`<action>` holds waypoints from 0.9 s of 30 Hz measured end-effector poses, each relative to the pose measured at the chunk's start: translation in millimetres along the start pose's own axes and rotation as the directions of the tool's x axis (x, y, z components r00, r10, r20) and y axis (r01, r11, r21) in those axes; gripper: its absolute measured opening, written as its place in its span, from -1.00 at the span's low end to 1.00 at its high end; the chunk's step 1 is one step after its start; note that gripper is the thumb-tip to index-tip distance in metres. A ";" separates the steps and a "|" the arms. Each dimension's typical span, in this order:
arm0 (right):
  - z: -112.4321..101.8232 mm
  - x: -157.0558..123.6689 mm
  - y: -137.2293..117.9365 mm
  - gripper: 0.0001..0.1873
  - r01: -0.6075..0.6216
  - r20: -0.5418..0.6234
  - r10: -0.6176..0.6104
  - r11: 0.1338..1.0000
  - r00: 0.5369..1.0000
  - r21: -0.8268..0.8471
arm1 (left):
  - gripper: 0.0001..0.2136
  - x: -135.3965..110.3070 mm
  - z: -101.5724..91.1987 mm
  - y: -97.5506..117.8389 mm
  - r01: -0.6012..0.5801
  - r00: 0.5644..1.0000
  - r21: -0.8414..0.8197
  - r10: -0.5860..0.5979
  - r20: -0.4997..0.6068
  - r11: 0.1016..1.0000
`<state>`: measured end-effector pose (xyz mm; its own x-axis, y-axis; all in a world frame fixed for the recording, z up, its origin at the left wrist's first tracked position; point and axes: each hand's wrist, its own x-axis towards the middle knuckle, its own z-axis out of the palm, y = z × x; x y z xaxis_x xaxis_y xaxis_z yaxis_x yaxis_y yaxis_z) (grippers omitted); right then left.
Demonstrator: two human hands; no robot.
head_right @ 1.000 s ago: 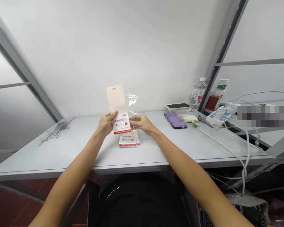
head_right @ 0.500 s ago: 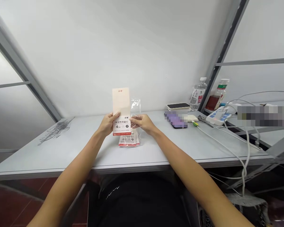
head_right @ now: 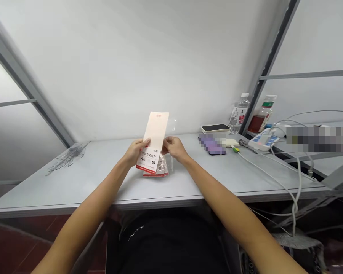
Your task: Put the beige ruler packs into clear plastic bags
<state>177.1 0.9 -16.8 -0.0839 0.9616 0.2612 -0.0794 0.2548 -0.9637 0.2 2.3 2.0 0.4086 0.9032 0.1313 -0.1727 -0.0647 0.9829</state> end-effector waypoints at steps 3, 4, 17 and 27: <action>2.6 -1.4 -1.7 -0.71 0.065 0.018 -0.065 0.998 0.998 -0.002 | -0.70 -0.3 3.5 -3.9 0.059 0.997 0.036 -0.061 0.056 0.998; 3.1 -2.1 -2.3 -0.72 0.088 0.028 -0.088 0.996 0.996 0.005 | -0.70 -0.6 4.0 -4.4 0.080 0.994 0.043 -0.083 0.072 0.996; -0.4 -2.0 -3.1 -0.76 0.086 0.079 -0.088 0.996 0.993 0.034 | -0.61 -2.5 -1.1 1.9 -0.106 0.991 0.425 0.132 -0.032 0.899; -5.0 0.8 -1.8 -0.74 -0.084 0.168 0.035 0.953 0.985 0.292 | -0.63 3.1 -6.7 2.7 -0.120 0.924 0.427 0.258 -0.282 0.896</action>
<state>182.2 1.7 -15.1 -0.2525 0.9392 0.2326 -0.3585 0.1325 -0.9241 -5.0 7.7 4.2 0.0805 0.9375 0.3385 0.1788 -0.3476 0.9204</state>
